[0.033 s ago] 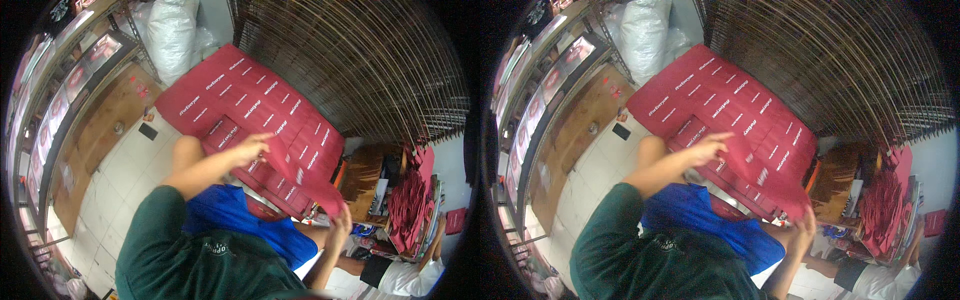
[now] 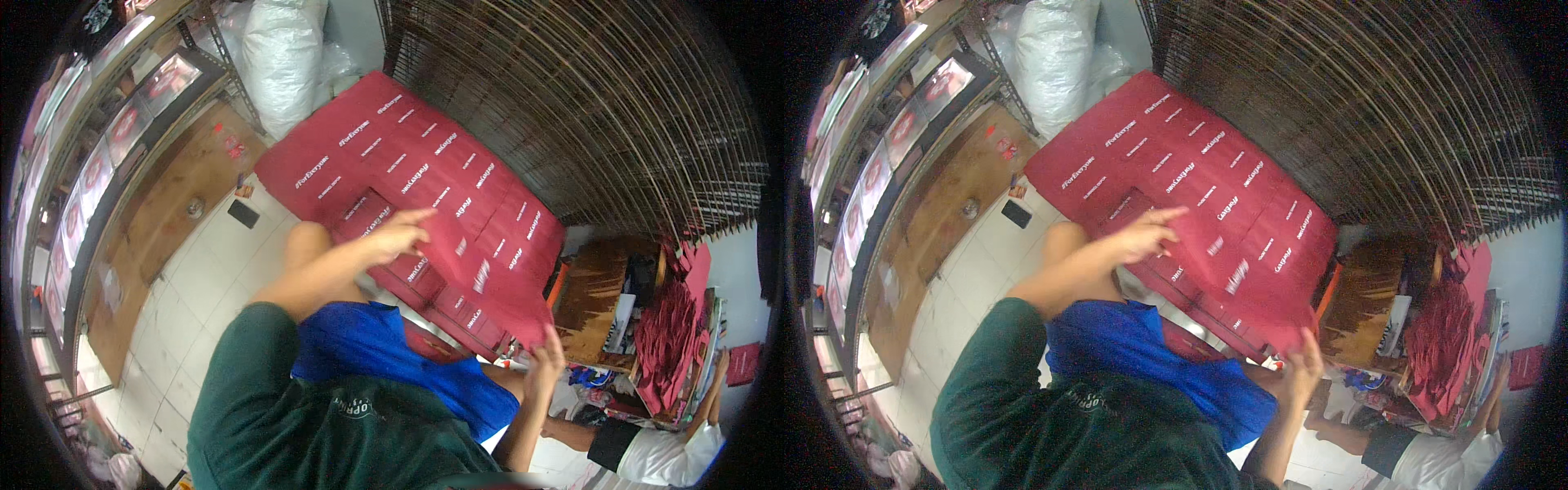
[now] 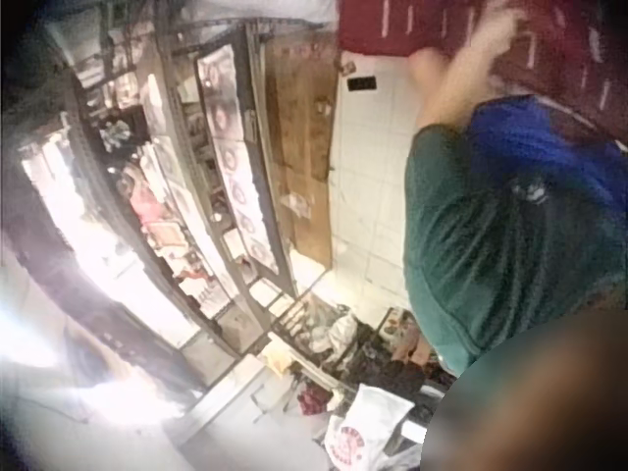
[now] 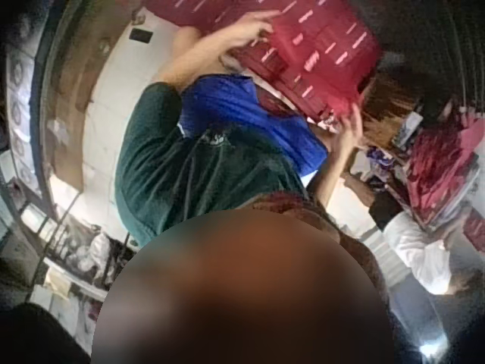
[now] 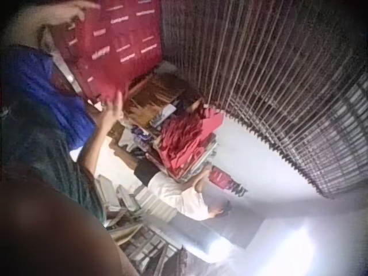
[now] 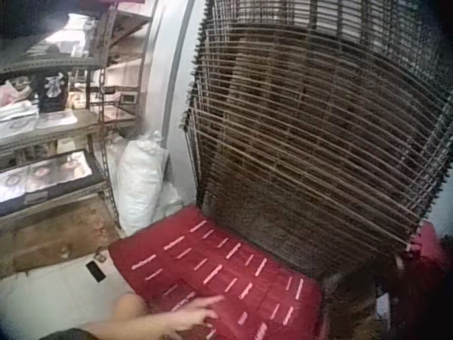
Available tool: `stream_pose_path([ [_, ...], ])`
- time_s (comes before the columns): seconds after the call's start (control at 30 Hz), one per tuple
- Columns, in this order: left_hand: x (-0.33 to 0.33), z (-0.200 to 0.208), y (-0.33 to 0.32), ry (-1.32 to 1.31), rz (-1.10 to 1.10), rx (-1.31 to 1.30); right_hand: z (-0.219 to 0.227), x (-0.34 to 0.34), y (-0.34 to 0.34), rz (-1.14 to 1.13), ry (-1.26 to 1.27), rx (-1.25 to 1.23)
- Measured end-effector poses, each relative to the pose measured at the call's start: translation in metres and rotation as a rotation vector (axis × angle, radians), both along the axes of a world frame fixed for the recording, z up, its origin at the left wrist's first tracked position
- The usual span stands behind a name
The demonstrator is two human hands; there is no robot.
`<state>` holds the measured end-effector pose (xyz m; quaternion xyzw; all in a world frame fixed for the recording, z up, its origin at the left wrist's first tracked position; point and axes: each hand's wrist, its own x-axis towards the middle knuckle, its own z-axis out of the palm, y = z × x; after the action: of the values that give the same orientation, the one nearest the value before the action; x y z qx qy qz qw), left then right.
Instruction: The person folds maroon tote bags one at a time and stacks them on a table. The person repeatedly picks up a bag, folds it, and places it on the growing stack.
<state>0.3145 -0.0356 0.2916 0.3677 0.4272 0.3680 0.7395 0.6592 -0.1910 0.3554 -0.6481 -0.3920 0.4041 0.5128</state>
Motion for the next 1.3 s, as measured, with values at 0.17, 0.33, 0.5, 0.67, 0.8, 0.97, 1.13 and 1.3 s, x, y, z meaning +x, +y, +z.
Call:
stream_pose_path([
  [0.17, -0.122, -0.047, 0.029, 0.226, 0.018, 0.168, -0.107, -0.074, 0.062, 0.338, -0.187, -0.050],
  [0.33, -0.186, -0.084, 0.045, 0.515, -0.067, 0.110, -0.196, -0.137, 0.091, 0.479, -0.382, -0.043],
  [0.5, -0.210, -0.171, 0.045, 0.655, 0.032, 0.040, -0.236, -0.178, 0.094, 0.558, -0.415, -0.105],
  [0.67, -0.224, -0.273, 0.023, 0.892, 0.168, 0.280, -0.269, -0.178, 0.091, 0.672, -0.475, -0.180],
  [0.8, -0.219, -0.280, 0.013, 0.922, 0.279, 0.263, -0.282, -0.174, 0.080, 0.683, -0.308, -0.362],
  [0.97, -0.220, -0.290, 0.009, 0.722, 0.561, 0.111, -0.272, -0.180, 0.086, 0.769, -0.356, -0.381],
  [1.13, -0.210, -0.262, 0.010, 1.031, 0.489, 0.238, -0.288, -0.175, 0.086, 0.782, -0.320, -0.421],
  [1.3, -0.209, -0.257, 0.009, 1.059, 0.519, 0.218, -0.282, -0.180, 0.091, 0.792, -0.277, -0.488],
])
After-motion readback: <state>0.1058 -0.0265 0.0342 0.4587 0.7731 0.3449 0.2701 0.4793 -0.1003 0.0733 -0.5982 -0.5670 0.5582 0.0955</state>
